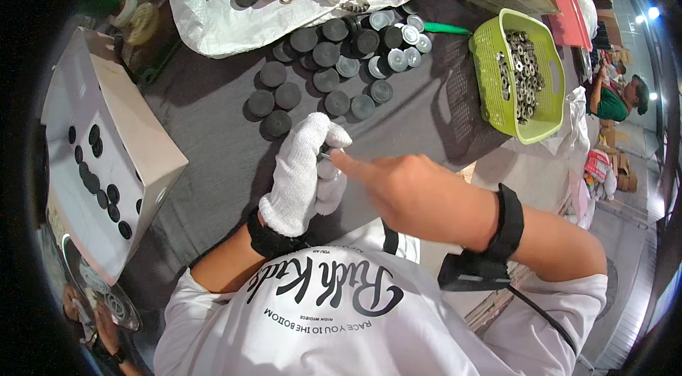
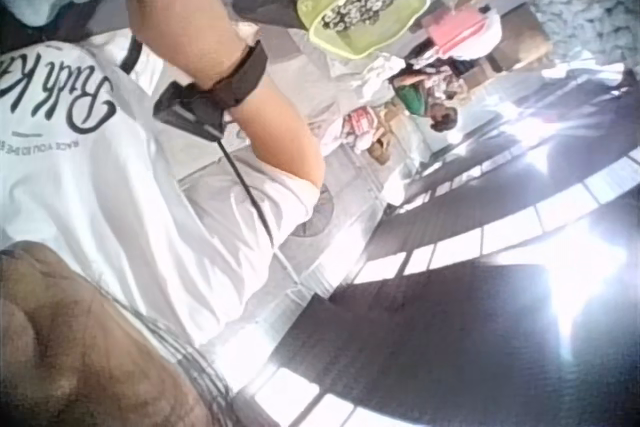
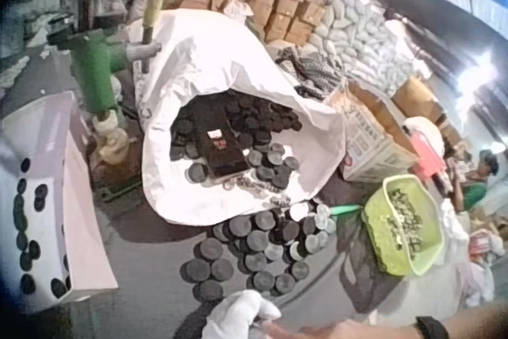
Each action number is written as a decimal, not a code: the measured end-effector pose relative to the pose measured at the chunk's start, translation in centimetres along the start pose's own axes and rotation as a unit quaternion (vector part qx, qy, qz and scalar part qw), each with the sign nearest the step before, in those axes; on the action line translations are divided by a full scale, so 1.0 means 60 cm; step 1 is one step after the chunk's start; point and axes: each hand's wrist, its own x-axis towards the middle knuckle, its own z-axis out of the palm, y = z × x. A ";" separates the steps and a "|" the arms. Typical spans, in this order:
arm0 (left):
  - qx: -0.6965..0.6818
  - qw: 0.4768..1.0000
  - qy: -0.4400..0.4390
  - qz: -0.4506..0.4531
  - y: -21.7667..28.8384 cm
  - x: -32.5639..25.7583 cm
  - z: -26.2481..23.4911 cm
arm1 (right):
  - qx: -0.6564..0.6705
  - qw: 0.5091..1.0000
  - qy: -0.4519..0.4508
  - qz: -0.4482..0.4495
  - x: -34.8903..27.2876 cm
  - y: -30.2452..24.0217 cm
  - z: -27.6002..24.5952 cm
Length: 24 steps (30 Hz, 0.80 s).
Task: Manually inserting metal components into rubber or plastic discs using a small tool.
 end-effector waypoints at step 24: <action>0.086 0.990 -0.068 0.090 -0.020 0.014 -0.005 | -0.070 0.994 0.079 -0.016 -0.012 0.006 0.044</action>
